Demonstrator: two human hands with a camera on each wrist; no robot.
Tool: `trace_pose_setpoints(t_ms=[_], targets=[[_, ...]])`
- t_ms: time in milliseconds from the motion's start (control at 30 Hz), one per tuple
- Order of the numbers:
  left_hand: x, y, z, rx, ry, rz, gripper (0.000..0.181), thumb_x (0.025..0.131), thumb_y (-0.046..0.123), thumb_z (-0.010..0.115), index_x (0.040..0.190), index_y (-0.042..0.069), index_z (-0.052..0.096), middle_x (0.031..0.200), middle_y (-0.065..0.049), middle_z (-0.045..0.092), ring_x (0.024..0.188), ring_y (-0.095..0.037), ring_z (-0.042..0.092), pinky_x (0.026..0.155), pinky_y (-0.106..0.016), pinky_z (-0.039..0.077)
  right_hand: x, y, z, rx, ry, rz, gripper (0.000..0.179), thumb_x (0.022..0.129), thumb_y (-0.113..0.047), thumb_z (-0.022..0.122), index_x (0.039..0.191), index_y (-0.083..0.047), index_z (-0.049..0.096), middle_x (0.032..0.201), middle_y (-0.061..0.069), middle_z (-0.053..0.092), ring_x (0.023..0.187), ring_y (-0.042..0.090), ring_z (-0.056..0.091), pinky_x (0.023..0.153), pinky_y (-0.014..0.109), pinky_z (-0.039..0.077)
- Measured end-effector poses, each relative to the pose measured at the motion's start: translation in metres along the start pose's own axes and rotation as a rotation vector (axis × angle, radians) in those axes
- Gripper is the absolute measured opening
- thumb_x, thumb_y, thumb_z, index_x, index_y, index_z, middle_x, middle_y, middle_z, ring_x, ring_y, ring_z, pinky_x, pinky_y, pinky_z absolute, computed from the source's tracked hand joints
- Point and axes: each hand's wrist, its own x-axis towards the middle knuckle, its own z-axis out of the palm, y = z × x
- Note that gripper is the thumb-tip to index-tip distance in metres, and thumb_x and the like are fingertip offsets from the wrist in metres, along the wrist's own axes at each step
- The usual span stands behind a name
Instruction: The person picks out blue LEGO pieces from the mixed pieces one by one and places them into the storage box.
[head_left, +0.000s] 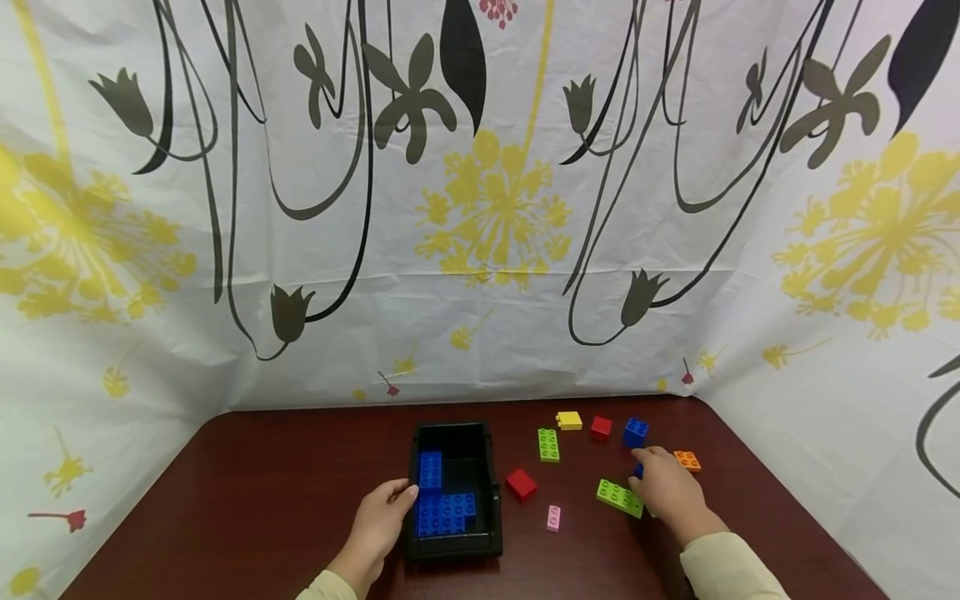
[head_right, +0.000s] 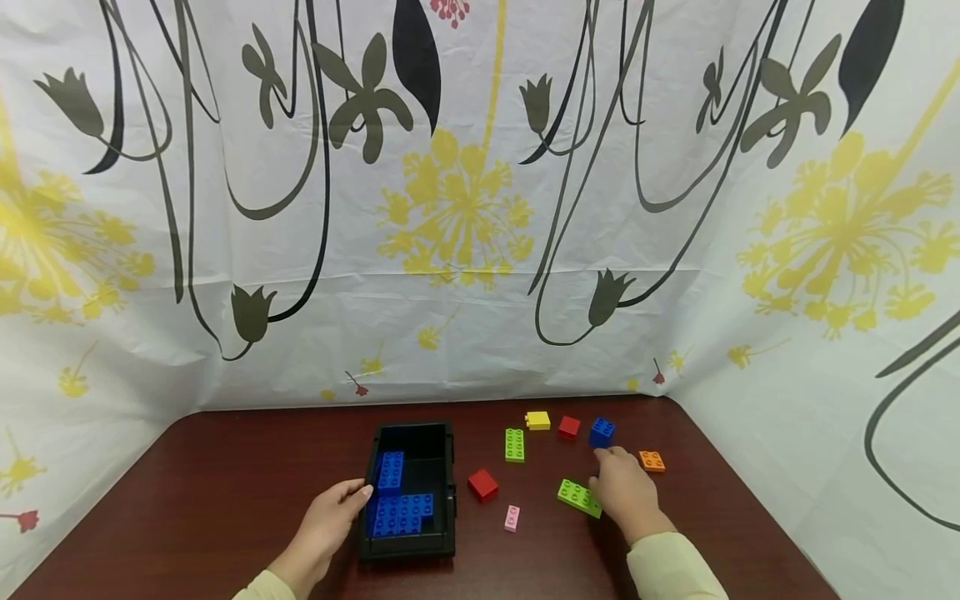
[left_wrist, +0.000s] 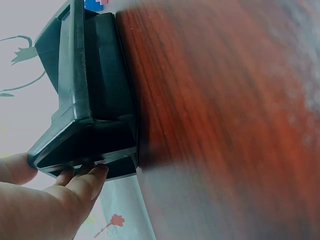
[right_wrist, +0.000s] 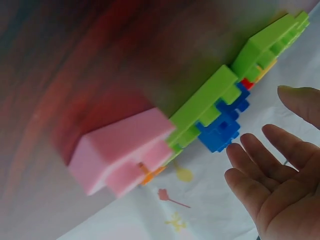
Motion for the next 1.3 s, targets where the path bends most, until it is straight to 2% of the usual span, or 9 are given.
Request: trace_pose_setpoints(t_ms=[367, 567, 900, 1300], targets=[[0.001, -0.001, -0.001, -0.002, 0.018, 0.009, 0.051, 0.101, 0.029, 0.052, 0.136, -0.008, 0.047, 0.139, -0.031, 0.045, 0.127, -0.050, 0.041, 0.096, -0.060, 0.043, 0.007, 0.009, 0.002, -0.031, -0.059, 0.031, 0.049, 0.089, -0.020, 0.069, 0.124, 0.012, 0.056, 0.123, 0.034, 0.053, 0.114, 0.047, 0.052, 0.091, 0.061, 0.047], [0.002, -0.001, -0.001, 0.000, 0.001, -0.017, 0.053, 0.101, 0.030, 0.052, 0.138, -0.007, 0.046, 0.141, -0.030, 0.043, 0.128, -0.050, 0.039, 0.096, -0.060, 0.043, 0.010, 0.011, 0.003, -0.049, -0.094, 0.037, 0.049, 0.089, -0.026, 0.070, 0.120, 0.011, 0.058, 0.115, 0.031, 0.058, 0.104, 0.041, 0.058, 0.086, 0.058, 0.050], [0.002, -0.002, -0.001, -0.003, -0.008, -0.005, 0.054, 0.101, 0.031, 0.052, 0.138, -0.007, 0.045, 0.141, -0.030, 0.042, 0.128, -0.050, 0.039, 0.096, -0.059, 0.044, 0.015, 0.012, 0.003, -0.058, -0.134, 0.072, 0.045, 0.091, -0.024, 0.068, 0.120, 0.009, 0.059, 0.115, 0.027, 0.061, 0.098, 0.033, 0.060, 0.086, 0.058, 0.051], [0.002, -0.002, -0.001, -0.016, -0.014, 0.002, 0.053, 0.101, 0.030, 0.052, 0.138, -0.008, 0.045, 0.140, -0.031, 0.043, 0.128, -0.050, 0.040, 0.095, -0.059, 0.044, 0.017, 0.016, 0.005, -0.056, -0.129, 0.062, 0.041, 0.092, -0.025, 0.066, 0.113, 0.009, 0.061, 0.104, 0.022, 0.064, 0.085, 0.026, 0.058, 0.078, 0.053, 0.053]])
